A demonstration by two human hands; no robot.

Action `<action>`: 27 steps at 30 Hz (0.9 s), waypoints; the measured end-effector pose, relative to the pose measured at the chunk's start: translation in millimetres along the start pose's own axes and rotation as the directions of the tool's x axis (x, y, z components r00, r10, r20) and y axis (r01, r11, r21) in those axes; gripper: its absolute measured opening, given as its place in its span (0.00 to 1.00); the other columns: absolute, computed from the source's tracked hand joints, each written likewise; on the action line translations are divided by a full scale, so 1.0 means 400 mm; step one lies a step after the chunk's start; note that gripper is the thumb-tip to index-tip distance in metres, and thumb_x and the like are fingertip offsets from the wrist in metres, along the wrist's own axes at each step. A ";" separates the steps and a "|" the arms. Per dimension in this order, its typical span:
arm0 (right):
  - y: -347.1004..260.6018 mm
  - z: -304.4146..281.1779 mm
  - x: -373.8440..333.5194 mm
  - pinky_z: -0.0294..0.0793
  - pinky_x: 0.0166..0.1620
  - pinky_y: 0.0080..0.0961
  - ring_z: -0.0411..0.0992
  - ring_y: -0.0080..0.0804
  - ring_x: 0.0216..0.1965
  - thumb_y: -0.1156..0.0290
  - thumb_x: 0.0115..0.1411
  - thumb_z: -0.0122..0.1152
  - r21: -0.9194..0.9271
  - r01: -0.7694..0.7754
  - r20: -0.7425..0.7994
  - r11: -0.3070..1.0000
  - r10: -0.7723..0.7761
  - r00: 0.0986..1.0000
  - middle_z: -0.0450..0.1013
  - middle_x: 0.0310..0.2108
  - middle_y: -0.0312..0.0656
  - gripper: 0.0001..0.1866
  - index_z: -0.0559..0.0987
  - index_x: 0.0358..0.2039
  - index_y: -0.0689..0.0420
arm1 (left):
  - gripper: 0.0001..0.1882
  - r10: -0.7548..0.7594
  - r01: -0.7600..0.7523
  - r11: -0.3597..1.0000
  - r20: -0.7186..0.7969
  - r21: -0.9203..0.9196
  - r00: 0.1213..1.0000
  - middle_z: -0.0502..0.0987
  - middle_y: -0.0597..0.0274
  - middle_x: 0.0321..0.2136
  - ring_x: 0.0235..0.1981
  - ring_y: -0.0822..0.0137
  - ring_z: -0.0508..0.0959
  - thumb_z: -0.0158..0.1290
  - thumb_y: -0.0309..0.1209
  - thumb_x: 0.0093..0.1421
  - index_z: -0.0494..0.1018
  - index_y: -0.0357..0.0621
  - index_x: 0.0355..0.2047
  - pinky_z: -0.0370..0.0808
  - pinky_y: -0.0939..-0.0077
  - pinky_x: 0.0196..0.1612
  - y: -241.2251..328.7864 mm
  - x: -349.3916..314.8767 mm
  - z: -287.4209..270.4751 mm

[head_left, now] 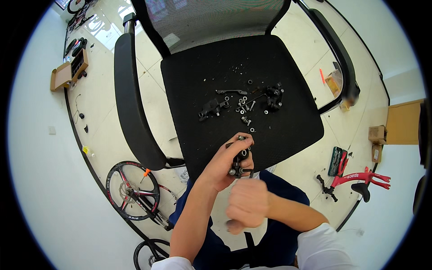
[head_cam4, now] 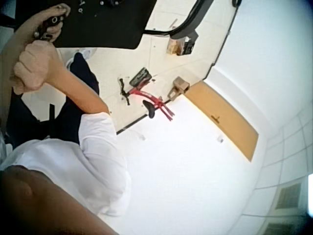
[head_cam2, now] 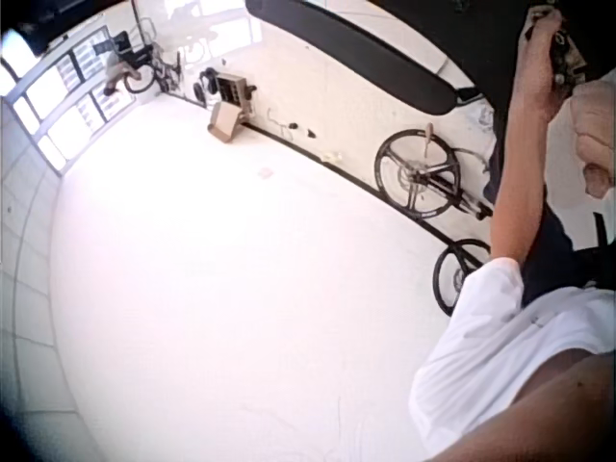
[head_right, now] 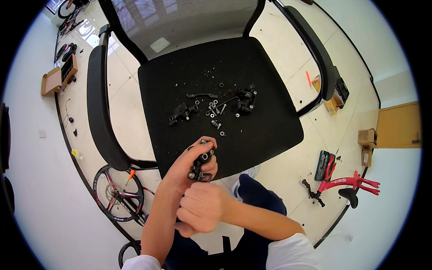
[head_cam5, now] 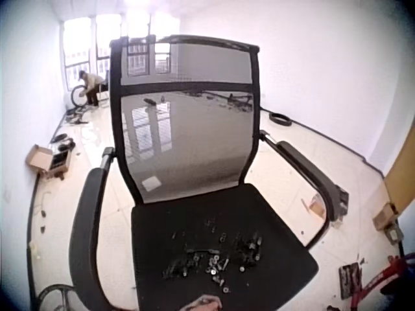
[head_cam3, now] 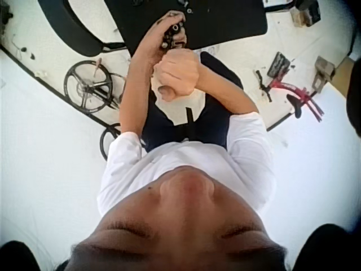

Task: The person assembles small mechanical components on a black mat, using an Allen key to tighten screws and fasteners. They repeatedly pick up parts, align them, and secure them together while seated at a workbench.

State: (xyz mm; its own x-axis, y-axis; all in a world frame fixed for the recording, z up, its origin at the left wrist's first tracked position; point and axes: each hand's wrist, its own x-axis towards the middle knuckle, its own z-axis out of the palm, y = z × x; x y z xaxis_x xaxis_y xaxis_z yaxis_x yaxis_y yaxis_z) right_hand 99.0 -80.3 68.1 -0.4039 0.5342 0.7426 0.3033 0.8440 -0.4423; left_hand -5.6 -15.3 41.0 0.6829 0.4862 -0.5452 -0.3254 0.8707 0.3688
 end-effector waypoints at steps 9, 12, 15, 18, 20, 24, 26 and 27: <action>0.107 0.019 -0.076 0.69 0.31 0.21 0.70 0.23 0.27 0.72 0.60 0.61 0.355 -0.862 -0.074 0.361 0.930 0.359 0.72 0.30 0.41 0.09 0.71 0.37 0.61 | 0.10 0.558 -0.439 0.810 -0.278 0.389 0.782 0.67 0.69 0.18 0.21 0.78 0.67 0.56 0.33 0.63 0.72 0.44 0.40 0.63 0.81 0.25 0.012 0.049 -0.040; 0.127 0.017 -0.105 0.65 0.21 0.18 0.66 0.19 0.18 0.66 0.70 0.49 0.461 -0.887 0.378 0.020 0.900 0.217 0.66 0.22 0.33 0.10 0.70 0.35 0.60 | 0.09 0.665 -0.445 0.675 -0.223 0.589 0.713 0.69 0.68 0.21 0.22 0.78 0.68 0.56 0.33 0.63 0.72 0.43 0.41 0.65 0.81 0.27 0.018 0.067 -0.051; 0.136 0.045 -0.119 0.59 0.16 0.19 0.59 0.18 0.12 0.63 0.72 0.47 0.453 -0.879 0.189 0.149 0.948 0.258 0.62 0.18 0.32 0.14 0.68 0.31 0.57 | 0.10 0.796 -0.417 0.459 -0.155 0.784 0.585 0.72 0.67 0.24 0.23 0.76 0.71 0.55 0.32 0.64 0.72 0.42 0.42 0.69 0.81 0.28 0.003 0.088 -0.054; 0.168 -0.002 -0.083 0.58 0.15 0.18 0.55 0.18 0.12 0.61 0.73 0.45 0.855 -0.436 0.280 -0.281 0.958 -0.066 0.58 0.15 0.30 0.16 0.67 0.28 0.54 | 0.10 0.909 -0.377 0.216 -0.044 0.901 0.415 0.73 0.65 0.25 0.24 0.76 0.72 0.55 0.32 0.65 0.72 0.41 0.43 0.69 0.80 0.27 0.000 0.069 -0.036; 0.199 -0.037 -0.093 0.58 0.15 0.18 0.55 0.17 0.12 0.60 0.73 0.45 0.670 -0.737 -0.013 0.090 0.994 0.110 0.56 0.15 0.30 0.17 0.66 0.27 0.54 | 0.14 0.854 -0.263 0.333 -0.171 0.905 0.491 0.76 0.60 0.27 0.25 0.73 0.75 0.55 0.34 0.65 0.70 0.40 0.47 0.72 0.78 0.31 0.022 0.039 -0.024; 0.277 -0.141 -0.206 0.55 0.16 0.14 0.56 0.13 0.14 0.60 0.71 0.48 0.311 -0.928 -0.287 0.205 0.951 0.114 0.58 0.15 0.27 0.18 0.69 0.25 0.55 | 0.28 0.722 -0.170 0.353 -0.152 0.920 0.675 0.79 0.52 0.30 0.28 0.66 0.80 0.59 0.39 0.61 0.65 0.38 0.57 0.75 0.74 0.34 -0.004 0.051 -0.034; 0.292 -0.186 -0.227 0.59 0.22 0.18 0.59 0.15 0.17 0.62 0.70 0.51 0.030 -0.965 -0.423 0.260 0.878 0.224 0.64 0.16 0.31 0.18 0.74 0.27 0.61 | 0.24 0.716 -0.112 0.322 -0.164 0.940 0.679 0.80 0.53 0.30 0.26 0.66 0.79 0.60 0.36 0.60 0.70 0.37 0.52 0.74 0.74 0.33 0.010 0.057 -0.021; 0.296 -0.198 -0.236 0.60 0.24 0.20 0.61 0.16 0.18 0.63 0.69 0.52 -0.053 -0.966 -0.443 0.253 0.861 0.249 0.66 0.16 0.34 0.17 0.75 0.29 0.63 | 0.23 0.749 -0.139 0.333 -0.172 0.933 0.640 0.79 0.53 0.29 0.25 0.66 0.79 0.61 0.35 0.59 0.71 0.37 0.51 0.74 0.74 0.32 0.013 0.062 -0.022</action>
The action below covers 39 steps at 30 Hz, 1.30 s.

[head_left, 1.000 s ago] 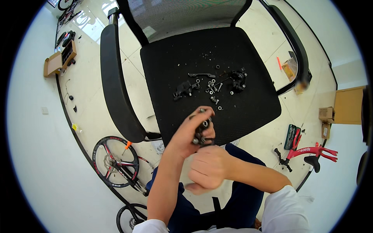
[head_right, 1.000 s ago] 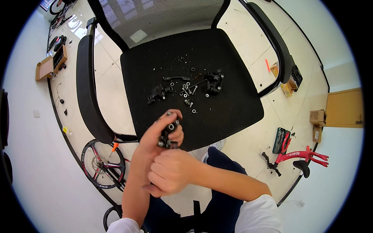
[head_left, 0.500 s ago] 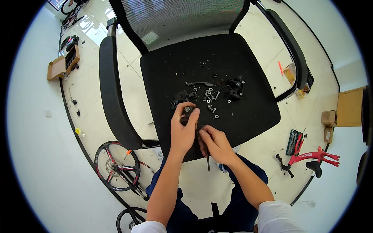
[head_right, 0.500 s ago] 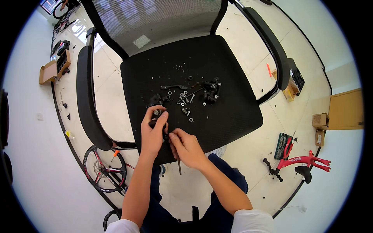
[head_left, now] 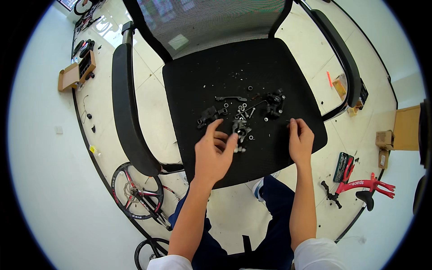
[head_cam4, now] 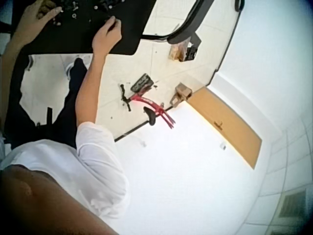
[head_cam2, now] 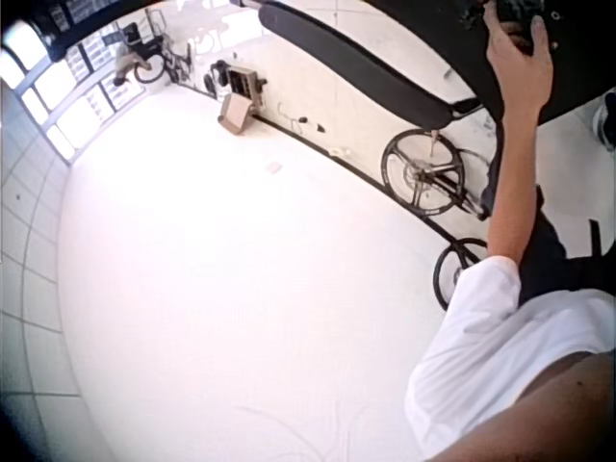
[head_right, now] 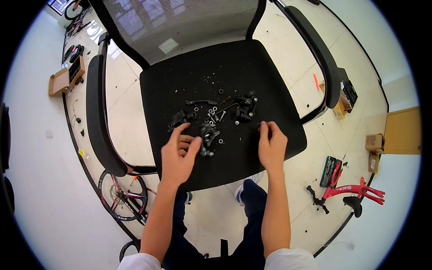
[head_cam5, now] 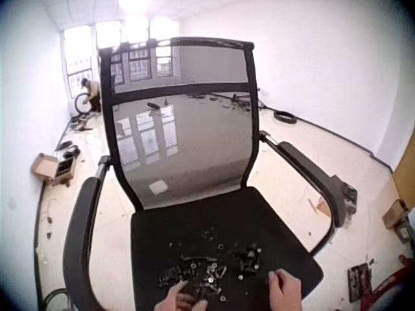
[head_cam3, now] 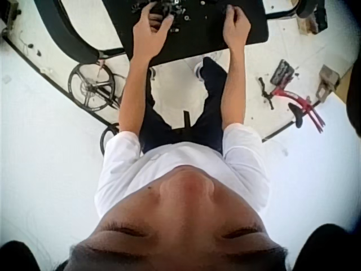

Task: The person assembles small mechanical components on a black mat, using an Allen key to tighten screws and fasteners. They repeatedly pick up parts, align them, and secure them together while seated at a workbench.

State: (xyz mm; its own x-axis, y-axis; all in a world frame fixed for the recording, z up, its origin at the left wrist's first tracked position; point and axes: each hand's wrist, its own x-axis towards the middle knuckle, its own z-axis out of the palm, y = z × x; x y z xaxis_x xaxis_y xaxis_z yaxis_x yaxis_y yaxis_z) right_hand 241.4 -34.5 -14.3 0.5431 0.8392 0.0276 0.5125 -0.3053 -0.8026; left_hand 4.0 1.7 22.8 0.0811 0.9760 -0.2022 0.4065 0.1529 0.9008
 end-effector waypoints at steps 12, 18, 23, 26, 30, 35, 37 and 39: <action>-0.082 0.059 -0.016 0.72 0.30 0.25 0.73 0.30 0.25 0.78 0.56 0.62 0.101 0.205 0.026 0.974 -0.208 0.978 0.75 0.28 0.43 0.06 0.78 0.35 0.62 | 0.22 0.294 -0.199 0.899 -0.201 0.391 0.934 0.75 0.57 0.41 0.41 0.59 0.75 0.63 0.33 0.55 0.75 0.37 0.48 0.73 0.70 0.43 -0.091 0.105 -0.028; -0.156 0.100 -0.049 0.74 0.34 0.29 0.73 0.37 0.28 0.77 0.50 0.62 0.191 0.186 0.337 0.964 -0.243 0.910 0.74 0.36 0.46 0.16 0.79 0.42 0.62 | 0.14 -0.030 0.015 0.997 -0.205 -0.073 0.978 0.79 0.57 0.30 0.25 0.72 0.76 0.62 0.31 0.59 0.77 0.30 0.39 0.74 0.79 0.30 -0.093 0.101 -0.030; -0.183 0.135 -0.059 0.75 0.35 0.30 0.75 0.36 0.29 0.76 0.50 0.62 0.237 0.222 0.418 0.946 -0.306 0.856 0.75 0.35 0.44 0.11 0.81 0.36 0.62 | 0.11 -0.059 0.012 0.977 -0.215 -0.214 0.975 0.79 0.60 0.27 0.25 0.78 0.76 0.63 0.26 0.58 0.78 0.30 0.37 0.72 0.86 0.28 -0.081 0.084 -0.051; -0.199 0.159 -0.031 0.75 0.36 0.30 0.75 0.38 0.30 0.76 0.52 0.62 0.222 0.248 0.314 0.943 -0.310 0.897 0.76 0.33 0.44 0.09 0.81 0.35 0.63 | 0.10 0.006 -0.052 0.982 -0.243 -0.184 0.970 0.79 0.60 0.28 0.27 0.77 0.77 0.62 0.25 0.59 0.77 0.30 0.37 0.73 0.85 0.30 -0.089 0.079 -0.072; -0.216 0.199 0.072 0.74 0.44 0.33 0.73 0.43 0.42 0.77 0.57 0.60 0.003 0.501 0.184 0.866 -0.493 0.851 0.75 0.37 0.44 0.06 0.81 0.35 0.62 | 0.10 0.045 -0.113 0.950 -0.231 -0.291 0.972 0.80 0.59 0.30 0.30 0.76 0.79 0.61 0.24 0.59 0.77 0.30 0.39 0.75 0.83 0.35 -0.069 0.086 -0.082; -0.188 0.252 0.132 0.74 0.40 0.34 0.75 0.43 0.35 0.77 0.56 0.62 -0.137 0.554 0.269 0.821 -0.508 0.819 0.76 0.35 0.44 0.06 0.82 0.34 0.63 | 0.15 -0.086 0.001 0.786 -0.108 -0.618 0.990 0.79 0.56 0.39 0.40 0.70 0.79 0.56 0.27 0.64 0.72 0.31 0.48 0.77 0.75 0.46 -0.061 0.084 -0.086; -0.206 0.236 0.108 0.75 0.41 0.34 0.75 0.42 0.36 0.77 0.56 0.62 -0.060 0.483 0.267 0.874 -0.452 0.851 0.76 0.35 0.44 0.05 0.82 0.32 0.63 | 0.17 -0.121 0.068 0.675 -0.020 -0.734 0.992 0.78 0.56 0.41 0.42 0.67 0.79 0.52 0.30 0.67 0.70 0.32 0.52 0.78 0.70 0.47 -0.062 0.080 -0.098; -0.237 0.203 0.060 0.73 0.30 0.24 0.76 0.29 0.25 0.76 0.56 0.66 0.144 0.308 0.164 0.940 -0.330 0.930 0.77 0.27 0.40 0.05 0.82 0.32 0.64 | 0.19 -0.123 0.131 0.600 0.071 -0.789 0.990 0.77 0.55 0.42 0.43 0.64 0.79 0.47 0.33 0.70 0.67 0.33 0.57 0.79 0.64 0.48 -0.048 0.073 -0.120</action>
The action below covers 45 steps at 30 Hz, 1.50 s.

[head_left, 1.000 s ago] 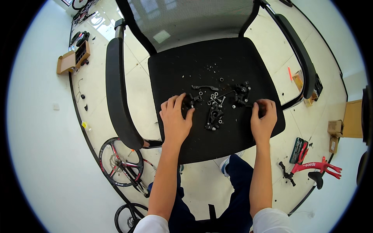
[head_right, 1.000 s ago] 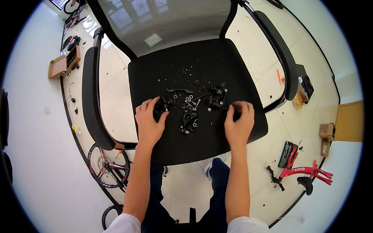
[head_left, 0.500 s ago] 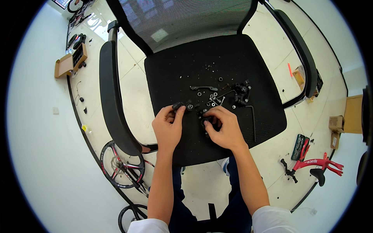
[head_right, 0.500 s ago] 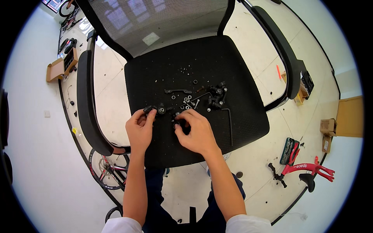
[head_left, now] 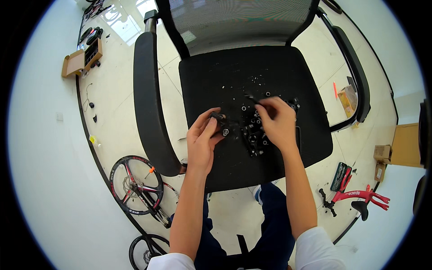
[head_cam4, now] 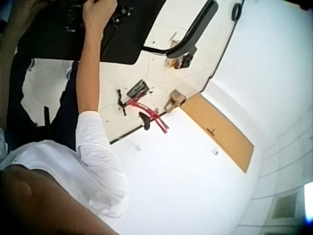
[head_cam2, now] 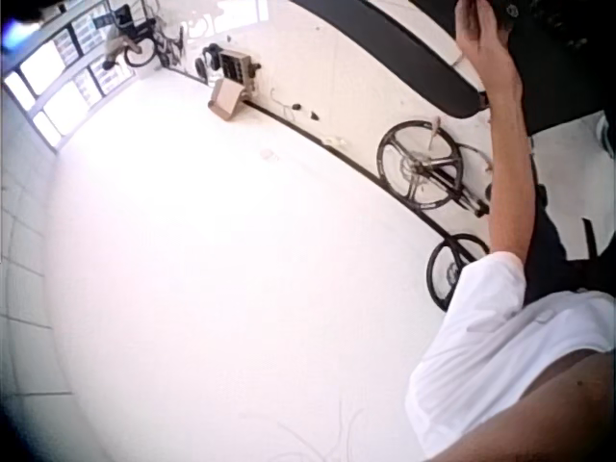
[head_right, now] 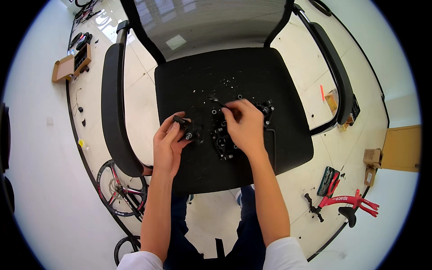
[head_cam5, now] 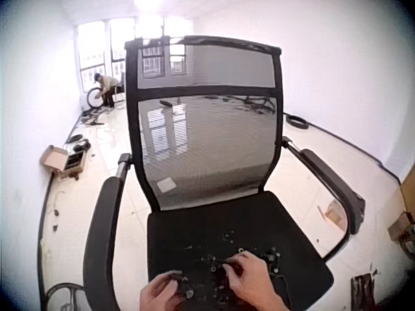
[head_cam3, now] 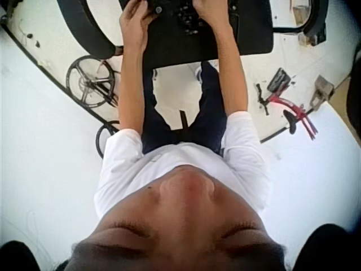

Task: The person assembles small mechanical components on a black mat, using an Allen key to tighten screws and fasteners. They repeatedly pick up parts, align them, and secure them together while seated at a workbench.

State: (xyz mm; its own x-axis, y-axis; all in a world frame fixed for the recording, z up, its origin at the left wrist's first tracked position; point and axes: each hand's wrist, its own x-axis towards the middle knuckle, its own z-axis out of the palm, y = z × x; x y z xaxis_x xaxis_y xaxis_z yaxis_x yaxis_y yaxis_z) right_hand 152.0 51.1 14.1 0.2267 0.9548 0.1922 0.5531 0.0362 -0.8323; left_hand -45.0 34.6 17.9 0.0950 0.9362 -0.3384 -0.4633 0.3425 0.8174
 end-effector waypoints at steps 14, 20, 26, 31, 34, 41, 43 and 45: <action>-0.031 0.002 -0.160 0.74 0.33 0.14 0.74 0.18 0.28 0.81 0.55 0.69 0.649 -0.429 0.203 0.629 0.400 0.894 0.78 0.30 0.40 0.04 0.81 0.30 0.66 | 0.29 -0.183 0.222 0.963 0.235 -0.151 0.955 0.73 0.52 0.47 0.50 0.61 0.75 0.42 0.25 0.64 0.56 0.28 0.66 0.73 0.61 0.55 -0.023 -0.020 0.029; -0.019 0.028 -0.176 0.75 0.34 0.15 0.75 0.20 0.32 0.83 0.54 0.68 0.616 -0.206 0.006 0.760 0.258 0.966 0.77 0.34 0.42 0.04 0.79 0.28 0.67 | 0.31 -0.161 0.169 0.985 0.199 -0.023 0.967 0.73 0.54 0.50 0.52 0.65 0.74 0.46 0.22 0.63 0.56 0.31 0.67 0.70 0.68 0.57 -0.030 -0.022 0.066; -0.032 0.014 -0.172 0.78 0.38 0.17 0.77 0.24 0.35 0.86 0.54 0.65 0.587 -0.205 0.036 0.783 0.228 0.973 0.77 0.36 0.43 0.03 0.80 0.30 0.68 | 0.30 -0.105 0.095 0.994 0.220 0.058 0.970 0.72 0.55 0.51 0.53 0.68 0.72 0.50 0.21 0.64 0.57 0.33 0.66 0.70 0.73 0.56 -0.047 -0.023 0.074; -0.013 -0.005 -0.171 0.81 0.43 0.20 0.78 0.28 0.39 0.89 0.56 0.59 0.630 -0.268 0.168 0.729 0.209 0.963 0.75 0.43 0.46 0.09 0.80 0.37 0.70 | 0.27 -0.151 0.154 0.988 0.168 -0.005 0.974 0.73 0.60 0.48 0.48 0.72 0.74 0.50 0.24 0.66 0.60 0.33 0.65 0.73 0.77 0.50 -0.039 -0.027 0.082; -0.019 -0.006 -0.172 0.81 0.45 0.20 0.78 0.30 0.40 0.91 0.57 0.56 0.645 -0.284 0.200 0.710 0.202 0.959 0.74 0.45 0.47 0.11 0.80 0.40 0.72 | 0.26 -0.153 0.157 0.988 0.143 -0.017 0.978 0.72 0.60 0.48 0.48 0.71 0.74 0.51 0.24 0.66 0.60 0.34 0.64 0.75 0.74 0.50 -0.037 -0.028 0.080; -0.009 -0.001 -0.170 0.80 0.45 0.26 0.78 0.32 0.40 0.88 0.58 0.57 0.694 -0.334 0.228 0.638 0.244 0.942 0.76 0.43 0.46 0.12 0.79 0.43 0.71 | 0.27 -0.174 0.216 0.964 0.245 -0.156 0.954 0.72 0.55 0.51 0.50 0.66 0.75 0.51 0.24 0.66 0.60 0.33 0.63 0.75 0.69 0.52 -0.026 -0.024 0.062; -0.013 -0.010 -0.165 0.79 0.45 0.26 0.78 0.32 0.40 0.86 0.58 0.57 0.706 -0.394 0.268 0.588 0.292 0.918 0.77 0.41 0.46 0.12 0.79 0.44 0.70 | 0.27 -0.169 0.212 0.963 0.240 -0.169 0.956 0.72 0.55 0.50 0.50 0.65 0.76 0.52 0.23 0.65 0.61 0.32 0.62 0.76 0.69 0.52 -0.023 -0.024 0.059; -0.011 -0.021 -0.159 0.80 0.45 0.26 0.78 0.31 0.39 0.86 0.59 0.57 0.737 -0.433 0.290 0.519 0.336 0.896 0.78 0.40 0.47 0.13 0.79 0.45 0.70 | 0.25 -0.165 0.180 0.980 0.158 -0.089 0.974 0.73 0.51 0.51 0.49 0.62 0.77 0.53 0.22 0.64 0.62 0.33 0.60 0.78 0.68 0.50 -0.030 -0.025 0.060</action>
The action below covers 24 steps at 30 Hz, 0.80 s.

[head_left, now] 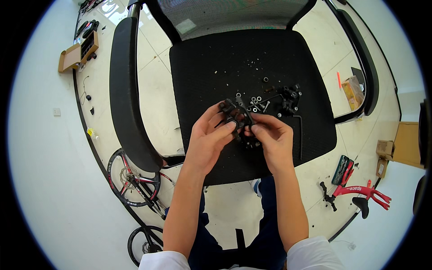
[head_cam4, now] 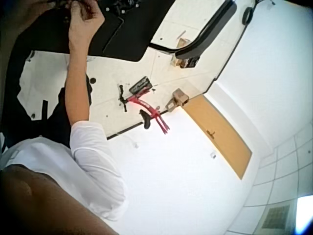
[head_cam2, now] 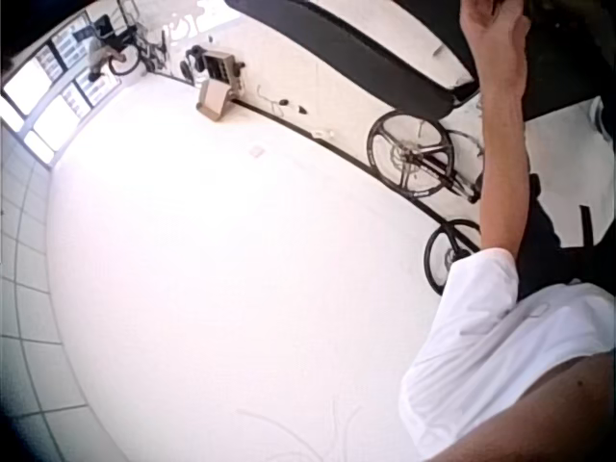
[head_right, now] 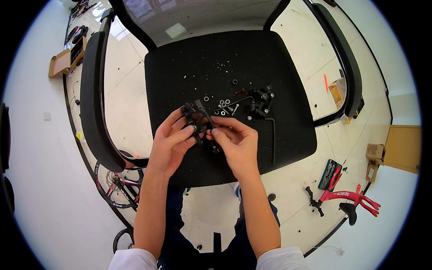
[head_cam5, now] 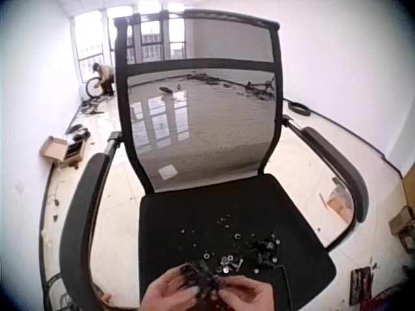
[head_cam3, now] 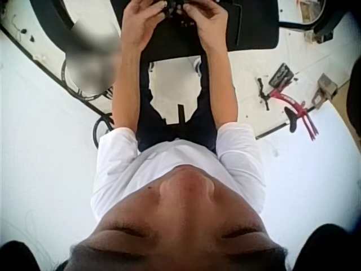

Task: The person assembles small mechanical components on a black mat, using an Allen key to tighten screws and fasteners. They repeatedly pick up parts, align them, and secure them together while seated at a workbench.

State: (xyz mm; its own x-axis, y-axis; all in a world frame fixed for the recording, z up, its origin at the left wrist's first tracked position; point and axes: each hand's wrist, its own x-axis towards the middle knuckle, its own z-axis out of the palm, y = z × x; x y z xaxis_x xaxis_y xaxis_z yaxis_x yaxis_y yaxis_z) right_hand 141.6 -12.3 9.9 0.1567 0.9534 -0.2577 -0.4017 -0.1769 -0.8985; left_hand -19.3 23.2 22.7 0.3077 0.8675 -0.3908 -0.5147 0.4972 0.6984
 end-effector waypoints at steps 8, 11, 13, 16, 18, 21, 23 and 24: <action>-0.014 -0.002 -0.006 0.80 0.45 0.24 0.78 0.31 0.40 0.87 0.58 0.58 0.065 0.047 -0.009 0.997 -0.046 0.999 0.78 0.40 0.48 0.12 0.78 0.44 0.70 | 0.16 0.019 0.010 0.990 -0.206 0.142 0.978 0.77 0.54 0.44 0.43 0.66 0.80 0.55 0.26 0.65 0.66 0.38 0.51 0.82 0.70 0.44 -0.020 0.011 -0.006; 0.009 0.011 -0.007 0.79 0.44 0.23 0.79 0.31 0.39 0.87 0.57 0.59 -0.168 0.213 -0.021 0.962 -0.220 0.975 0.78 0.38 0.44 0.11 0.80 0.41 0.67 | 0.15 -0.028 0.040 0.998 -0.244 0.046 0.969 0.77 0.55 0.43 0.43 0.69 0.79 0.54 0.27 0.66 0.66 0.38 0.50 0.82 0.69 0.45 -0.019 0.015 0.002; 0.018 0.023 -0.007 0.79 0.43 0.22 0.79 0.30 0.37 0.86 0.55 0.61 -0.332 0.326 0.002 0.885 -0.345 0.939 0.78 0.37 0.43 0.10 0.81 0.38 0.65 | 0.13 -0.023 0.026 1.000 -0.238 0.009 0.971 0.77 0.55 0.42 0.43 0.69 0.79 0.52 0.28 0.68 0.65 0.38 0.49 0.82 0.69 0.45 -0.021 0.014 0.001; 0.025 0.039 -0.008 0.78 0.39 0.22 0.79 0.30 0.35 0.85 0.50 0.64 -0.551 0.428 0.074 0.717 -0.468 0.880 0.78 0.35 0.42 0.10 0.82 0.34 0.60 | 0.11 0.010 0.016 0.996 -0.278 0.092 0.960 0.77 0.56 0.40 0.40 0.71 0.79 0.49 0.28 0.69 0.65 0.37 0.48 0.82 0.67 0.45 -0.031 0.013 -0.004; 0.027 0.042 -0.009 0.78 0.38 0.23 0.79 0.32 0.35 0.84 0.49 0.64 -0.625 0.481 0.137 0.615 -0.520 0.843 0.78 0.35 0.41 0.10 0.82 0.33 0.60 | 0.10 0.007 0.024 0.995 -0.293 0.101 0.956 0.77 0.56 0.38 0.39 0.71 0.78 0.49 0.28 0.69 0.65 0.37 0.47 0.82 0.67 0.45 -0.029 0.008 0.004; 0.035 0.042 -0.006 0.78 0.37 0.24 0.79 0.33 0.34 0.84 0.49 0.65 -0.669 0.497 0.178 0.552 -0.531 0.829 0.78 0.35 0.41 0.10 0.82 0.33 0.60 | 0.09 -0.010 0.061 0.988 -0.330 0.143 0.944 0.77 0.52 0.43 0.41 0.65 0.80 0.48 0.28 0.69 0.65 0.35 0.46 0.84 0.64 0.45 -0.028 0.005 -0.004; 0.037 0.050 -0.004 0.78 0.37 0.24 0.79 0.34 0.34 0.84 0.49 0.65 -0.667 0.490 0.189 0.562 -0.508 0.840 0.78 0.35 0.40 0.10 0.82 0.33 0.60 | 0.09 -0.015 0.081 0.981 -0.348 0.176 0.937 0.77 0.49 0.46 0.43 0.62 0.81 0.47 0.28 0.70 0.64 0.35 0.45 0.84 0.63 0.45 -0.023 0.000 -0.016; 0.037 0.055 -0.006 0.78 0.36 0.24 0.79 0.34 0.34 0.84 0.49 0.65 -0.673 0.481 0.205 0.561 -0.483 0.851 0.78 0.36 0.40 0.10 0.82 0.33 0.60 | 0.09 -0.015 0.087 0.978 -0.347 0.191 0.938 0.77 0.50 0.45 0.42 0.62 0.81 0.46 0.28 0.70 0.64 0.35 0.46 0.84 0.62 0.46 -0.021 -0.004 -0.021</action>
State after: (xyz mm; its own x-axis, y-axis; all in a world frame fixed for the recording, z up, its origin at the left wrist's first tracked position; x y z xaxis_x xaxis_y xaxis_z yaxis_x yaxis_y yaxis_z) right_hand 115.6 -11.9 5.0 0.1429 0.9470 0.2877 0.4575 0.1946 -0.8677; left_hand -22.0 17.8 12.5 0.0183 0.8105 -0.5854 -0.3242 0.5587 0.7634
